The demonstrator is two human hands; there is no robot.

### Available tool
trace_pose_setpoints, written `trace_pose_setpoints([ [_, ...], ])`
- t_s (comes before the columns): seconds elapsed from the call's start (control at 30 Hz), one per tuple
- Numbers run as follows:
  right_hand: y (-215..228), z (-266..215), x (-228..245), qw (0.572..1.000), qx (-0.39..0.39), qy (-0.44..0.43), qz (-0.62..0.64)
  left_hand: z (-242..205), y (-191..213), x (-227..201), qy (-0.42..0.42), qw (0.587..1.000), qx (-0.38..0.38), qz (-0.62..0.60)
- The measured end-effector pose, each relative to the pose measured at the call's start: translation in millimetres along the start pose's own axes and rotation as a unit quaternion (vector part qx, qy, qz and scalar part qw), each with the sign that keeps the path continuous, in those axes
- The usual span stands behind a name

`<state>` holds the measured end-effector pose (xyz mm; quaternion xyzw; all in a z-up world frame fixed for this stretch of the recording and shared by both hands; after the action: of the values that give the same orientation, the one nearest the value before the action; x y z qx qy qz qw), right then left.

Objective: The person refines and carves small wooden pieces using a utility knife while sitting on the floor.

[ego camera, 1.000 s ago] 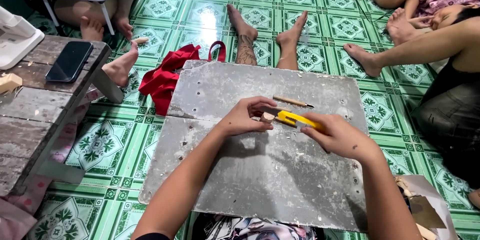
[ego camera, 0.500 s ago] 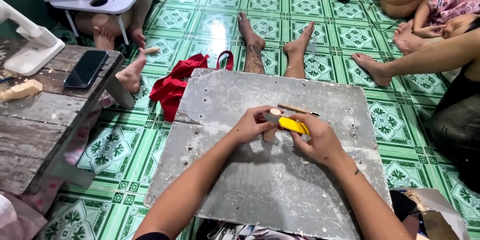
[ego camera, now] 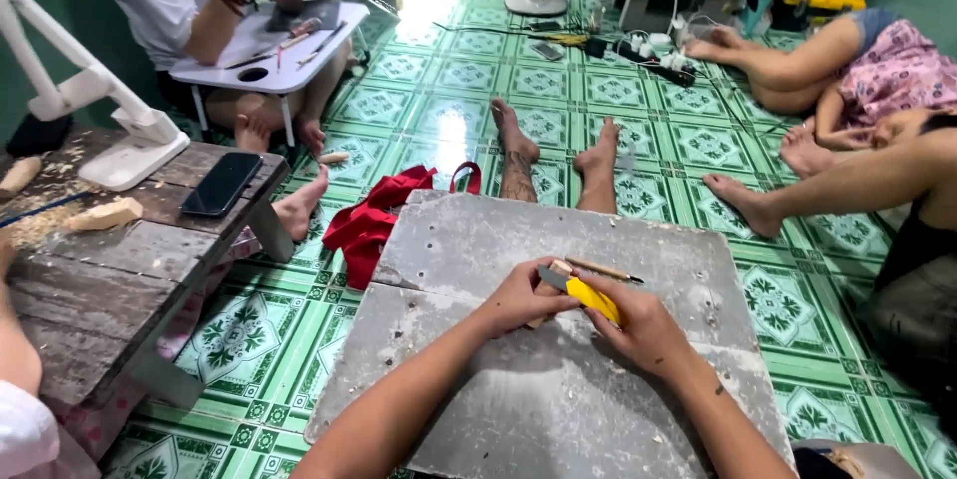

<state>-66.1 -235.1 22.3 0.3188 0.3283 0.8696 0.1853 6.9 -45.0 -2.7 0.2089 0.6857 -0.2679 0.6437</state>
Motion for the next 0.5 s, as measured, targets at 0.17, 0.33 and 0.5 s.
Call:
trace_pose_setpoints([
  [0.17,0,12,11,0.999,0.003,0.025,-0.034,0,-1,0,0.057,0.998,-0.026,0.002],
  [0.33,3,15,21,0.997,0.013,-0.023,-0.071,-14,-11,-21,-0.034,0.987,-0.072,0.141],
  [0.5,-3,2,2,0.996,0.003,0.002,-0.089,-5,-5,-5,-0.011,0.976,-0.119,0.182],
])
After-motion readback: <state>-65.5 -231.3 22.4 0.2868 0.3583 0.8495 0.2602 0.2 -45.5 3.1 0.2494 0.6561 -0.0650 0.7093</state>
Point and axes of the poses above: each hand's wrist, its own z-axis towards the middle knuckle, its own y-axis out of the back of the hand, x = y × z, the point moved 4 cm from there along z, towards the middle knuckle, and after that the axes turned 13 degrees about y, right-handed, at the moved point
